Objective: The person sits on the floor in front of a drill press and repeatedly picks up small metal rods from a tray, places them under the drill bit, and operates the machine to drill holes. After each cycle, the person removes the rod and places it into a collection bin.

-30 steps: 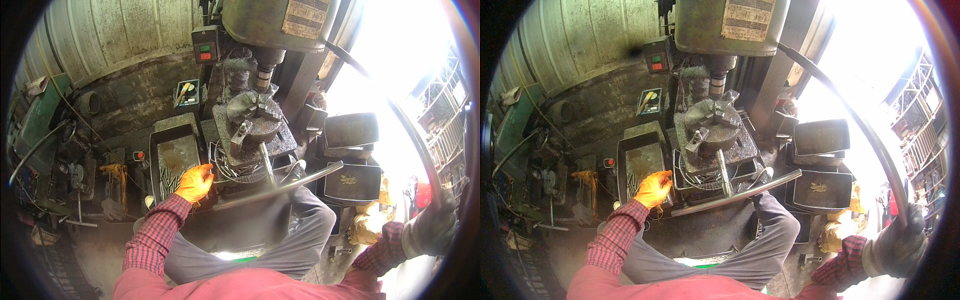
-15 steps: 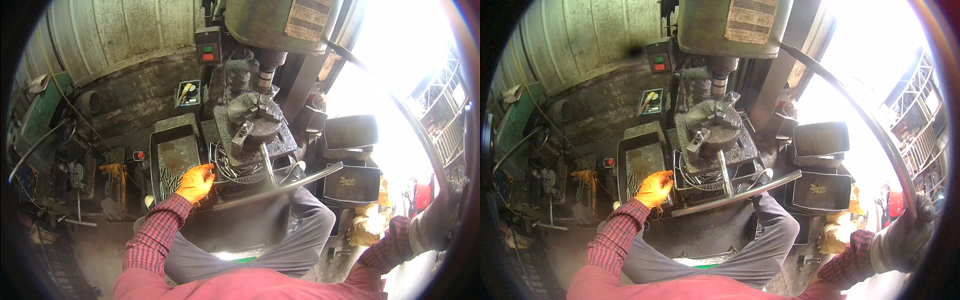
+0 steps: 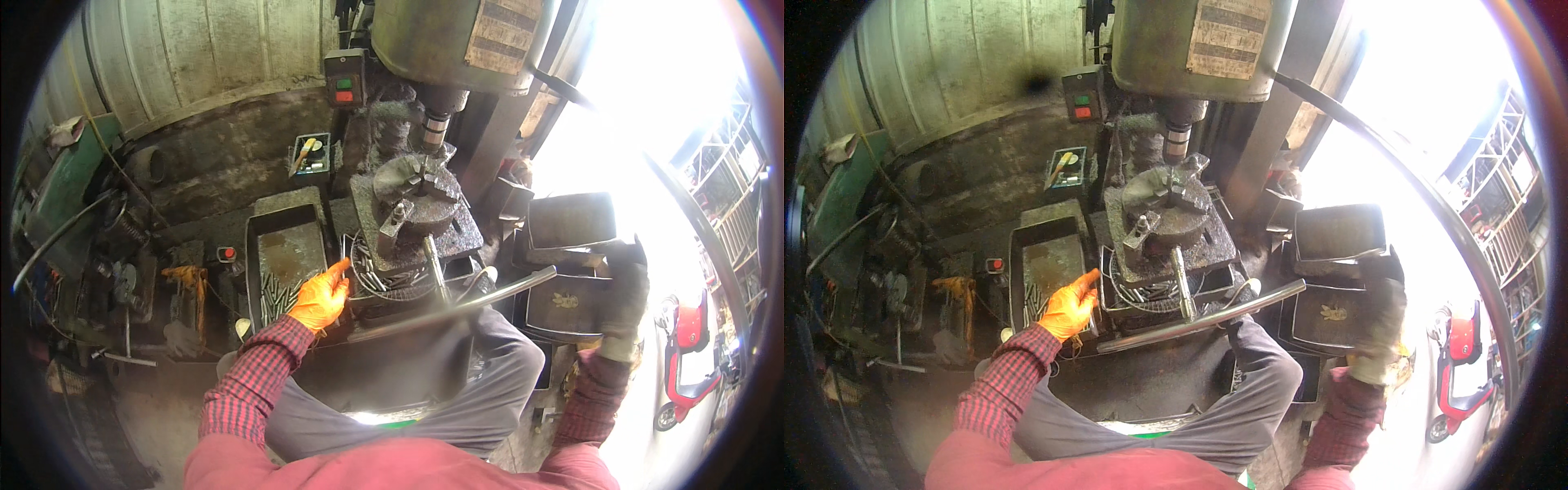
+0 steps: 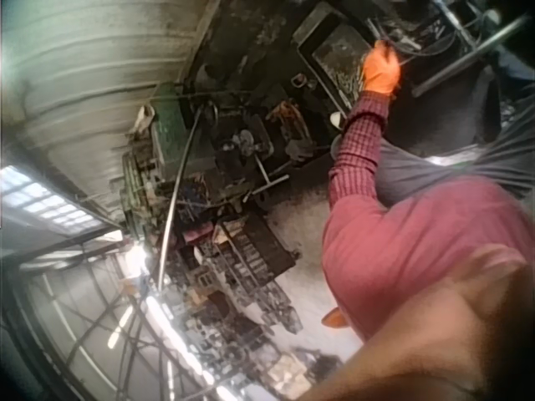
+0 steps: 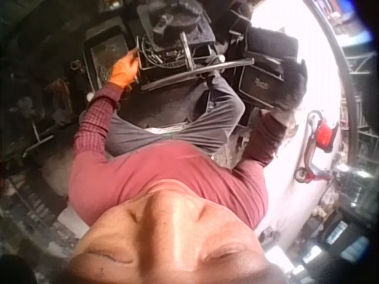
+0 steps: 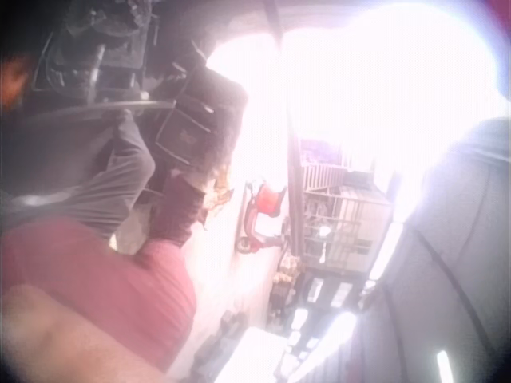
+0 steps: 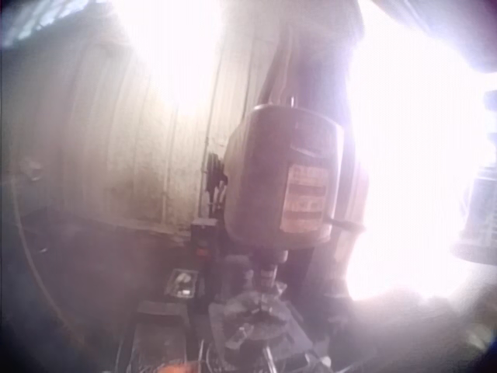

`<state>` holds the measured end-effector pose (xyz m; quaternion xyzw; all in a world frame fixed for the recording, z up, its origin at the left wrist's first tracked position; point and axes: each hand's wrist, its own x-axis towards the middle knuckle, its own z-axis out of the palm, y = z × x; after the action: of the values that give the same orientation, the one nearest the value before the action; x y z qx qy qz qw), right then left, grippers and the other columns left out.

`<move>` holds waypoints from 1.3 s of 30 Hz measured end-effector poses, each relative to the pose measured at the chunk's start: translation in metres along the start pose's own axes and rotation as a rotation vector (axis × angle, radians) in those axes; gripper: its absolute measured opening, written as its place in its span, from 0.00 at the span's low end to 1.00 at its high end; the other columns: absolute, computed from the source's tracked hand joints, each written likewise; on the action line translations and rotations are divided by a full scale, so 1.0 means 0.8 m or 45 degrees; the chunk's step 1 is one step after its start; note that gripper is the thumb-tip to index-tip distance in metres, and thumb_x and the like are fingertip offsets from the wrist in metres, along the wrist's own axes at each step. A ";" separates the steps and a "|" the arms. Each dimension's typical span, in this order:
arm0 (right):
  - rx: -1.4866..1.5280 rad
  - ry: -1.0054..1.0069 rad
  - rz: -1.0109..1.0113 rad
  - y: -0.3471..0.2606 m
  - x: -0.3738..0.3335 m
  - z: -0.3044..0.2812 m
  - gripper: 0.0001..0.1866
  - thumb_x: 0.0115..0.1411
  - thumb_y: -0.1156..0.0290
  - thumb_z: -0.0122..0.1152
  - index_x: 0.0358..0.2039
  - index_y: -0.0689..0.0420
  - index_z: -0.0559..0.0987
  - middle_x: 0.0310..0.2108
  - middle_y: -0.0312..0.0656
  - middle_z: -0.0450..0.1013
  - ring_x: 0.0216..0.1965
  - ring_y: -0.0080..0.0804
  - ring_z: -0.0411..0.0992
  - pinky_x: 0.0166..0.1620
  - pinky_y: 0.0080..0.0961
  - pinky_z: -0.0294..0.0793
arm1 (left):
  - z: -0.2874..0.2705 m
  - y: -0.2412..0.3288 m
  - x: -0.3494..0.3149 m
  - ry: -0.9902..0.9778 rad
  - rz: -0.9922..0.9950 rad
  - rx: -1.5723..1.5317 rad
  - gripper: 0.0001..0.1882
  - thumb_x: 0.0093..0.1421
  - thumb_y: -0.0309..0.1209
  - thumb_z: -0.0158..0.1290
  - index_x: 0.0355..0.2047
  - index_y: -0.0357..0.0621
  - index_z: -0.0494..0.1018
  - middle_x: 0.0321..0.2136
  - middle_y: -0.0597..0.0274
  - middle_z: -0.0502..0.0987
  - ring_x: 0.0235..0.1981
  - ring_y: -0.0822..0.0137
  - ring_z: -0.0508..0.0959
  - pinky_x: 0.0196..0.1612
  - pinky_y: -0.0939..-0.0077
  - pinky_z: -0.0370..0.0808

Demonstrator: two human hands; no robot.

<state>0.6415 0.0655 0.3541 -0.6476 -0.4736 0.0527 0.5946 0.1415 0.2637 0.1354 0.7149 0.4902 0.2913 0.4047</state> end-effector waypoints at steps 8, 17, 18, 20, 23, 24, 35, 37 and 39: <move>1.289 -0.035 0.512 0.040 -0.057 0.186 0.30 0.74 0.47 0.58 0.61 0.62 0.78 0.34 0.37 0.76 0.37 0.33 0.76 0.48 0.35 0.80 | 0.091 0.032 -0.070 -0.366 0.509 0.310 0.38 0.63 0.49 0.68 0.67 0.44 0.72 0.57 0.46 0.80 0.58 0.45 0.79 0.59 0.56 0.77; 1.634 -0.262 0.621 -0.031 -0.044 0.215 0.27 0.74 0.48 0.54 0.32 0.61 0.84 0.11 0.29 0.61 0.09 0.21 0.55 0.18 0.24 0.60 | 0.163 -0.004 -0.046 -0.206 0.430 0.173 0.21 0.59 0.30 0.60 0.54 0.52 0.84 0.41 0.50 0.87 0.41 0.49 0.87 0.45 0.58 0.83; 1.362 -0.182 0.607 -0.046 -0.051 0.222 0.27 0.74 0.49 0.55 0.32 0.61 0.84 0.13 0.30 0.64 0.10 0.20 0.57 0.18 0.24 0.62 | 0.175 0.004 -0.042 -0.231 0.475 0.078 0.21 0.59 0.30 0.59 0.54 0.52 0.84 0.41 0.50 0.87 0.41 0.49 0.87 0.44 0.57 0.83; 0.932 -0.312 0.434 -0.074 -0.060 0.236 0.24 0.72 0.52 0.57 0.33 0.61 0.85 0.16 0.34 0.71 0.13 0.22 0.64 0.20 0.24 0.67 | 0.220 0.042 -0.029 -0.193 0.417 0.143 0.14 0.59 0.34 0.59 0.45 0.48 0.83 0.36 0.46 0.85 0.38 0.43 0.85 0.43 0.52 0.82; 0.612 -0.698 0.182 -0.101 -0.059 0.245 0.18 0.70 0.60 0.59 0.34 0.63 0.86 0.22 0.37 0.77 0.19 0.23 0.72 0.26 0.21 0.73 | 0.209 0.087 -0.019 -0.377 0.466 0.502 0.28 0.64 0.46 0.57 0.59 0.45 0.69 0.55 0.38 0.70 0.57 0.38 0.71 0.59 0.48 0.70; 0.593 -0.623 0.056 -0.104 -0.060 0.245 0.16 0.69 0.63 0.59 0.35 0.63 0.86 0.24 0.38 0.78 0.22 0.23 0.74 0.28 0.20 0.74 | 0.189 0.101 -0.018 -0.628 0.180 0.579 0.42 0.69 0.53 0.52 0.77 0.47 0.58 0.74 0.33 0.57 0.74 0.34 0.59 0.76 0.46 0.58; 0.776 -0.380 0.346 -0.104 -0.098 0.246 0.38 0.57 0.79 0.66 0.70 0.64 0.70 0.53 0.47 0.81 0.58 0.35 0.77 0.62 0.27 0.75 | 0.013 0.217 0.254 0.178 0.349 0.362 0.27 0.58 0.44 0.70 0.51 0.39 0.80 0.42 0.56 0.83 0.43 0.65 0.83 0.46 0.67 0.80; 0.412 -0.565 0.025 -0.109 -0.135 0.255 0.47 0.50 0.71 0.75 0.71 0.65 0.67 0.60 0.55 0.73 0.64 0.47 0.71 0.68 0.36 0.68 | 0.027 0.210 0.280 0.057 0.210 0.395 0.20 0.59 0.41 0.69 0.45 0.41 0.82 0.39 0.58 0.85 0.41 0.66 0.83 0.45 0.69 0.79; 0.105 -0.875 -0.477 -0.100 -0.181 0.281 0.57 0.44 0.63 0.85 0.71 0.66 0.65 0.68 0.63 0.65 0.70 0.59 0.65 0.75 0.45 0.61 | 0.035 0.204 0.293 0.093 0.233 0.283 0.18 0.58 0.41 0.67 0.41 0.40 0.82 0.36 0.56 0.85 0.39 0.59 0.85 0.45 0.65 0.79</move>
<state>0.3765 0.1172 0.2832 -0.4699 -0.7525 0.1759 0.4265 0.3222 0.4437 0.2672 0.7860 0.4664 0.2967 0.2767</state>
